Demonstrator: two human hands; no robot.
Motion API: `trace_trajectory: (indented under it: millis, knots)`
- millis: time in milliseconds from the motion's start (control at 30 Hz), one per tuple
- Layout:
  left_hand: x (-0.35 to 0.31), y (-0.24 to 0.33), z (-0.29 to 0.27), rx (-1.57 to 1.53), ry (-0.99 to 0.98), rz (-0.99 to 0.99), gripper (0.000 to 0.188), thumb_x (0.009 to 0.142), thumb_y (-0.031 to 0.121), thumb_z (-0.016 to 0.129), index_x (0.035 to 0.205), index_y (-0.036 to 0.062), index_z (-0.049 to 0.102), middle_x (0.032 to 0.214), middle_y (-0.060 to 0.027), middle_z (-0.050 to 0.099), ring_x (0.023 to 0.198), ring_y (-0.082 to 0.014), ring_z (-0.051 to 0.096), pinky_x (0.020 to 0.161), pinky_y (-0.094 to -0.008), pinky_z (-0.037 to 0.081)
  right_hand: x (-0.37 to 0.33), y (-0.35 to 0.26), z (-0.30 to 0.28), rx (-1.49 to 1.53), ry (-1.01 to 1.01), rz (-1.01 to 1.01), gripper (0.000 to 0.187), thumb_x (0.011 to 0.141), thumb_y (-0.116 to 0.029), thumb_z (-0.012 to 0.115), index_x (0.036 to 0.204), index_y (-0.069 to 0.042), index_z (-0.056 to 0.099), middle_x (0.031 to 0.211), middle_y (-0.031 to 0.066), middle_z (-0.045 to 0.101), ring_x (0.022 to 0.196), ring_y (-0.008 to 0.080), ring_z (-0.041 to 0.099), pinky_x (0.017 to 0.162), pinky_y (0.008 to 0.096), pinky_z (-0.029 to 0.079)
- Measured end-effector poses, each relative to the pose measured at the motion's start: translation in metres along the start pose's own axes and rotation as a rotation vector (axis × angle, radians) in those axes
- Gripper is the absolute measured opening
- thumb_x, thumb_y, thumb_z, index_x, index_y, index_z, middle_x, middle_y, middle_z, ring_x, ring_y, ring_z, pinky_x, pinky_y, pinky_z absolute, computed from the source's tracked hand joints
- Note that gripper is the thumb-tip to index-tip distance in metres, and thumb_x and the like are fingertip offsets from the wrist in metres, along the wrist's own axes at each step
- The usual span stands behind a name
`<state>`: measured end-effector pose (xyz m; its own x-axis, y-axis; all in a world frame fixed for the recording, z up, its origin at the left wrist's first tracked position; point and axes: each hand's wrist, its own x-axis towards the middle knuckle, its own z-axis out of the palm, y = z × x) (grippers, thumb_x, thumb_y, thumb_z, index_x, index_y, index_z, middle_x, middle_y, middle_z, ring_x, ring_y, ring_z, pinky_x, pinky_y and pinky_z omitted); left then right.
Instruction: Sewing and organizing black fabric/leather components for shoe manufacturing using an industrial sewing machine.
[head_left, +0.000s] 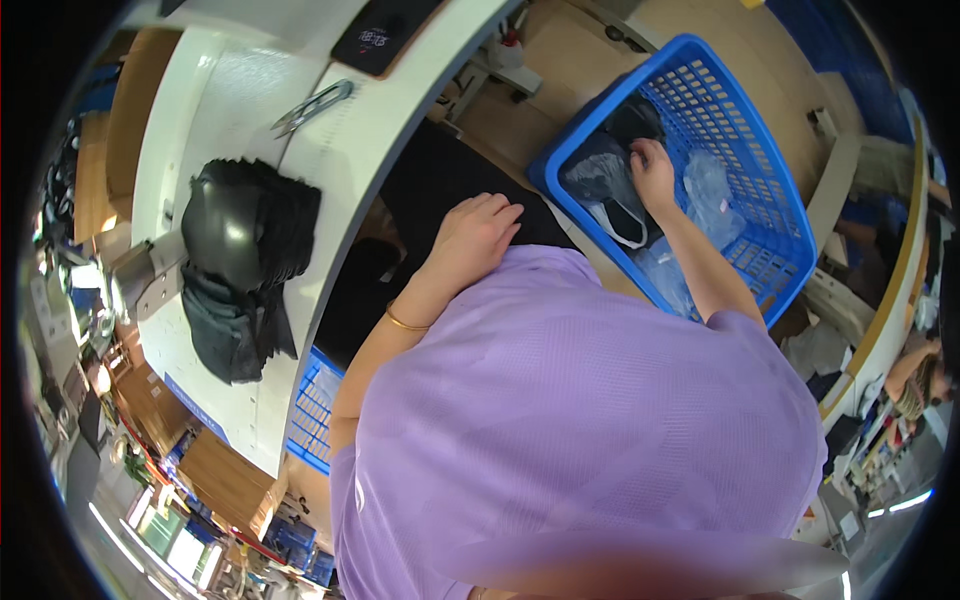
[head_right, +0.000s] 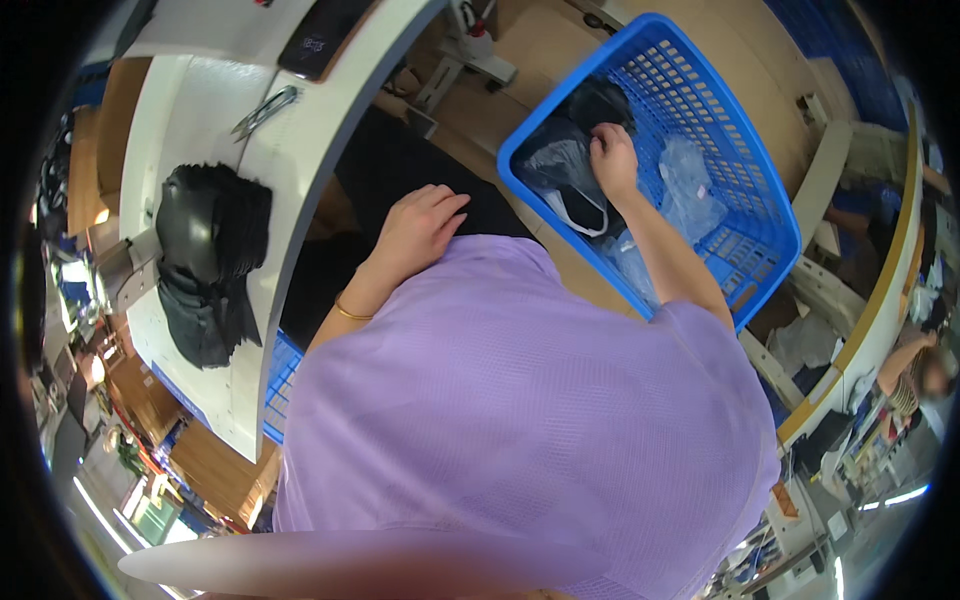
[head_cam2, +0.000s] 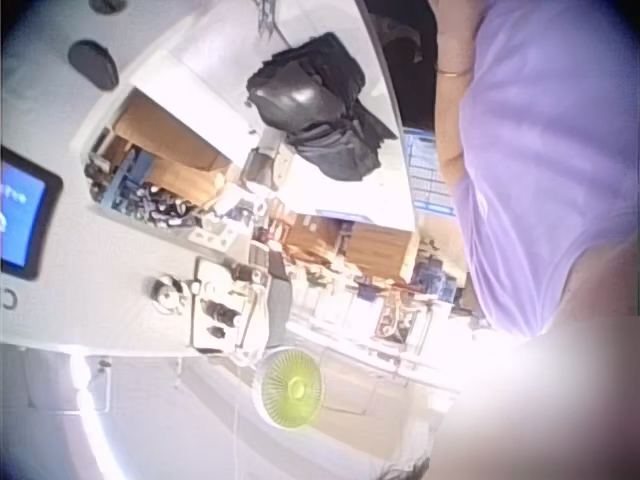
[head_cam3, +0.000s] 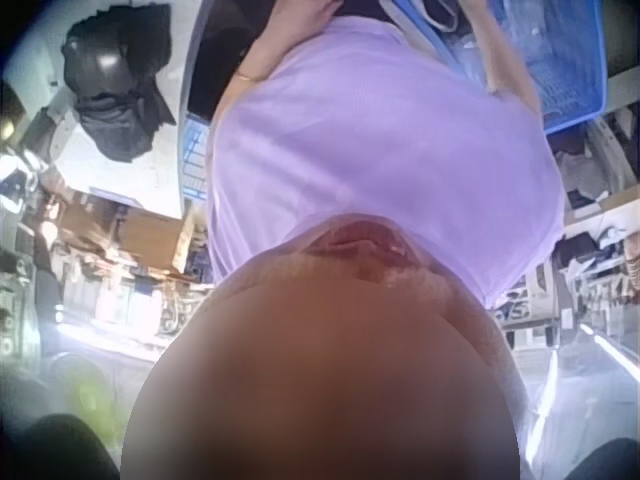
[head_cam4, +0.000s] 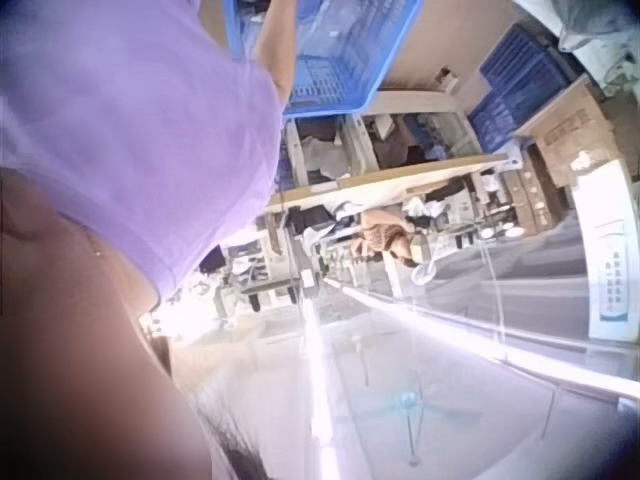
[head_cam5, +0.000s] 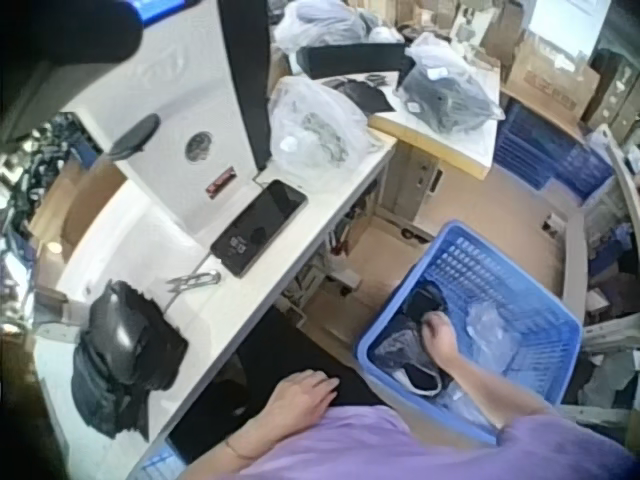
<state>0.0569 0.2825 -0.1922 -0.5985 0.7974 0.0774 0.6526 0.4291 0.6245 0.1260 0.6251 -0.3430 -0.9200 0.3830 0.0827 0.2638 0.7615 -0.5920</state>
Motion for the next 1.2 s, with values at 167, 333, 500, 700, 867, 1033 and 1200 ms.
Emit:
trace_trajectory:
  millis: [167,333,500,700,867,1033,1200]
  knots:
    - [-0.016,0.002,-0.022,-0.117,0.064,0.015,0.020,0.080,0.012,0.070,0.098,0.0026,0.068,0.089,-0.0097,0.064,0.086,-0.0289,0.064,0.074,-0.0372,0.053,0.012,-0.094,-0.020,0.087,0.050,-0.262,0.014,0.085,-0.002,0.061,0.099,-0.001,0.065,0.100,0.0148,0.064,0.095,0.0349,0.062,0.083,0.0397,0.049]
    - [-0.064,0.023,-0.097,-0.699,0.127,-0.273,0.020,0.089,0.007,0.065,0.108,0.0009,0.068,0.093,-0.0083,0.067,0.087,-0.0211,0.065,0.075,-0.0311,0.052,0.029,-0.245,-0.036,0.277,0.089,-0.650,0.019,0.083,0.002,0.067,0.102,-0.001,0.066,0.097,0.0139,0.065,0.090,0.0317,0.063,0.079,0.0376,0.051]
    - [-0.145,0.051,-0.202,-0.458,0.555,-0.150,0.023,0.080,-0.002,0.071,0.103,0.0025,0.071,0.091,-0.0097,0.068,0.080,-0.0209,0.066,0.072,-0.0310,0.052,0.041,-0.401,-0.026,0.505,0.048,-0.974,0.025,0.080,-0.003,0.074,0.103,0.000,0.067,0.097,0.0126,0.064,0.088,0.0285,0.063,0.077,0.0358,0.050]
    - [-0.198,-0.017,-0.257,0.467,1.019,-0.455,0.026,0.082,0.014,0.074,0.103,0.0004,0.068,0.095,-0.0142,0.064,0.089,-0.0303,0.061,0.079,-0.0386,0.050,0.062,-0.519,0.027,0.296,-0.046,-0.846,0.040,0.080,-0.029,0.078,0.105,0.001,0.067,0.100,0.0131,0.061,0.090,0.0282,0.060,0.080,0.0370,0.049]
    - [-0.205,-0.046,-0.241,0.232,0.949,-0.542,0.034,0.085,0.023,0.073,0.108,0.0003,0.065,0.104,-0.0143,0.061,0.099,-0.0332,0.058,0.088,-0.0413,0.046,0.061,-0.529,0.032,0.231,-0.127,-0.762,0.044,0.080,-0.031,0.078,0.107,0.001,0.067,0.100,0.0131,0.061,0.092,0.0284,0.059,0.081,0.0378,0.048]
    - [-0.202,-0.035,-0.241,0.441,1.035,-0.458,0.031,0.079,0.012,0.077,0.105,0.0013,0.065,0.107,-0.0119,0.062,0.100,-0.0301,0.058,0.088,-0.0390,0.045,0.056,-0.524,0.033,0.201,0.109,-1.030,0.033,0.081,-0.022,0.077,0.106,-0.002,0.068,0.099,0.0097,0.061,0.094,0.0278,0.058,0.081,0.0382,0.047]
    - [-0.202,-0.033,-0.247,0.679,1.011,-0.334,0.030,0.072,0.007,0.078,0.098,0.0057,0.065,0.111,-0.0080,0.060,0.102,-0.0303,0.056,0.088,-0.0427,0.042,0.059,-0.523,0.033,0.306,0.060,-1.072,0.020,0.082,-0.010,0.072,0.100,-0.003,0.068,0.097,0.0081,0.061,0.092,0.0278,0.057,0.082,0.0384,0.046]
